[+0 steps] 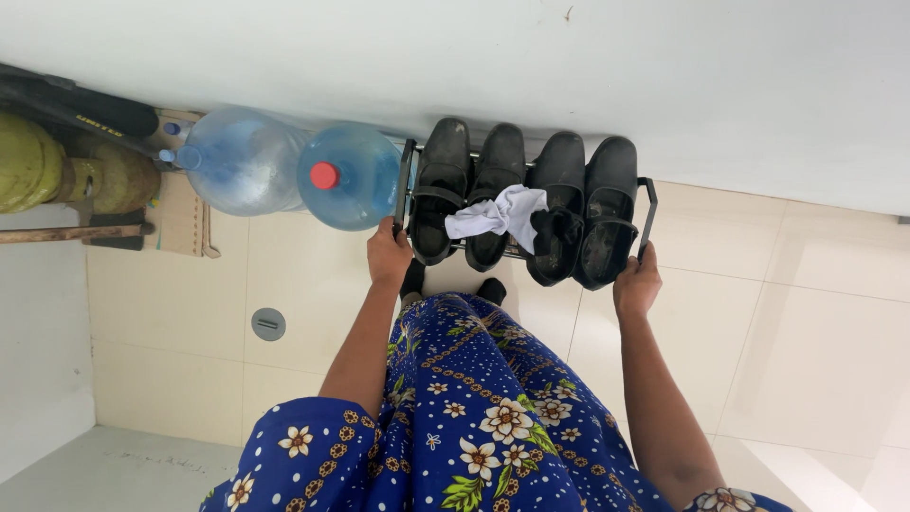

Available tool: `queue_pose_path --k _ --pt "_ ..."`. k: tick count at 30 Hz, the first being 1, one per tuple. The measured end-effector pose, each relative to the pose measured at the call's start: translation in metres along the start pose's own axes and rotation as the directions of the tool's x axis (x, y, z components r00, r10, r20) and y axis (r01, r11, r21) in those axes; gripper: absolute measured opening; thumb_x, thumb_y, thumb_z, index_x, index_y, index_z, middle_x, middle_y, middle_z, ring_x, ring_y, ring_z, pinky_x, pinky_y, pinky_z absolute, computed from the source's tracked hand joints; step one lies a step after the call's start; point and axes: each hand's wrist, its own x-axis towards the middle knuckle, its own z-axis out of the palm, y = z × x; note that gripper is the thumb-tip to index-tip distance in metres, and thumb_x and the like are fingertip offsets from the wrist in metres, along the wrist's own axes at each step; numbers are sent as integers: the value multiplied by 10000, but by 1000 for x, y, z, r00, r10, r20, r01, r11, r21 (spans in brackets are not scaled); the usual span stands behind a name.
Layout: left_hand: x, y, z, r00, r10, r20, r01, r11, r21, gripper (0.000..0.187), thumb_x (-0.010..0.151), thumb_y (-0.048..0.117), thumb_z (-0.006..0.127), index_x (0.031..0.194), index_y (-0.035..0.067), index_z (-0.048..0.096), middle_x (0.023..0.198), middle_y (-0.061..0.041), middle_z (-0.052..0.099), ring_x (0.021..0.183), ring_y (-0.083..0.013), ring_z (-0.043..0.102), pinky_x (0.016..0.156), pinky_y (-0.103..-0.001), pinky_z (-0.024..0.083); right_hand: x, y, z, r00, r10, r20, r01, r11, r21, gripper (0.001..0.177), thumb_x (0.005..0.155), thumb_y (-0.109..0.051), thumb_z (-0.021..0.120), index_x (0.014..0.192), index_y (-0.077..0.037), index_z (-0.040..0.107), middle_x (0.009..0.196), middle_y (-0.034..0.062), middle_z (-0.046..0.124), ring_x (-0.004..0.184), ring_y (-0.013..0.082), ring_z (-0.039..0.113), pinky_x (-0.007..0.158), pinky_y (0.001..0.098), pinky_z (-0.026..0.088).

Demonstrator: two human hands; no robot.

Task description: Organize household items including a gas canister, helmet, and shoe rack.

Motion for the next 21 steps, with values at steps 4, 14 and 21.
queue_pose_path --k 4,14,21 --pt "-4 3 -2 1000 -9 1 9 1000 3 188 903 62 663 1088 41 638 883 -198 744 844 -396 728 765 -476 576 0 -1 -3 995 80 52 -78 996 -48 449 1051 -70 487 1498 -35 472 1234 217 682 1038 322 712 887 434 561" --pt "-15 1 -1 1000 -9 -26 8 998 -54 186 896 63 658 1082 55 652 860 -199 739 834 -408 721 751 -492 565 -2 -11 -11 997 40 62 -33 995 -99 438 1049 -71 502 1487 -77 505 1129 215 710 968 326 712 820 462 539" --pt "-13 3 -4 999 21 -24 -23 996 -89 192 905 61 647 1097 56 651 879 -198 740 851 -411 719 757 -498 564 -1 0 -6 1000 -14 25 15 999 -40 449 1041 -65 518 1489 -43 511 1173 216 706 1004 327 709 852 446 543"
